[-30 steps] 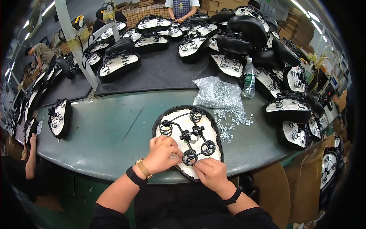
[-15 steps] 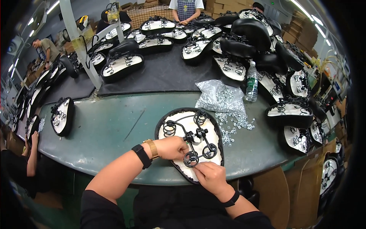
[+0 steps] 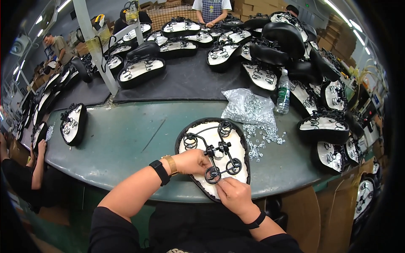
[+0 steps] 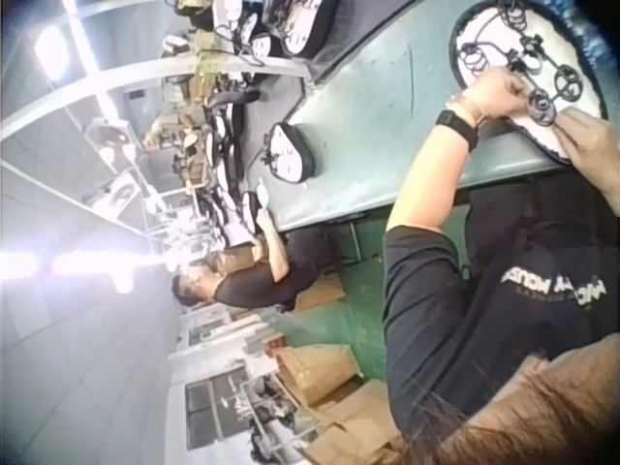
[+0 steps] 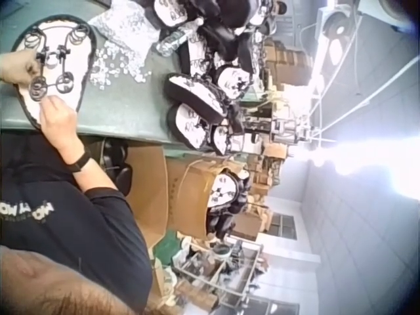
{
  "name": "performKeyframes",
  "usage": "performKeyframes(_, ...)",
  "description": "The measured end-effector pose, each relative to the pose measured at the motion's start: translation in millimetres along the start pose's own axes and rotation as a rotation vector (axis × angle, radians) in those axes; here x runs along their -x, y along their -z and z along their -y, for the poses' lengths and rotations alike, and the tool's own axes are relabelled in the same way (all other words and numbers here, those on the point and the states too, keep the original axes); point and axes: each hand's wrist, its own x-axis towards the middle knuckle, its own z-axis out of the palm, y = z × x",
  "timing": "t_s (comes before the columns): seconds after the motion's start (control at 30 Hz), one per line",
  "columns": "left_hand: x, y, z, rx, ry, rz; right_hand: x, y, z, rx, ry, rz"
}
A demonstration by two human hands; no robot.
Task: The person picks up a nut from the table, places it onto a bolt on the bicycle seat frame, and repeats this for the other bolts before placing the finished seat into a cardboard box.
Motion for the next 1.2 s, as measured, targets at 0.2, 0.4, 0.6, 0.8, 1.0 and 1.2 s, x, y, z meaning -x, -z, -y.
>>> performKeyframes(0.2,1.9,-6.7,1.0,0.006,-0.045,-0.083,1.3,2.9,2.1,0.036,0.046,0.047)
performKeyframes(0.4,4.0,-5.1,-5.1,0.011,-0.104,-0.07,6.1,-2.0,-2.2,0.076,0.054,0.064)
performKeyframes(0.6,11.0,-9.9,9.2,-0.1,-0.207,-0.107,3.6,-6.8,-0.1,0.04,0.055,0.033)
performKeyframes(0.8,63.2,-52.0,-44.0,-0.341,-0.089,-0.626,2.5,0.6,-3.5,0.043,-0.03,0.003)
performKeyframes(1.0,77.2,-99.2,-70.1,-0.712,-0.064,-0.683,2.3,3.4,-2.6,0.013,-0.076,0.015)
performKeyframes(1.2,57.8,-130.9,-79.3,-0.842,0.026,-0.794,7.9,-2.6,-1.5,0.006,-0.04,0.011)
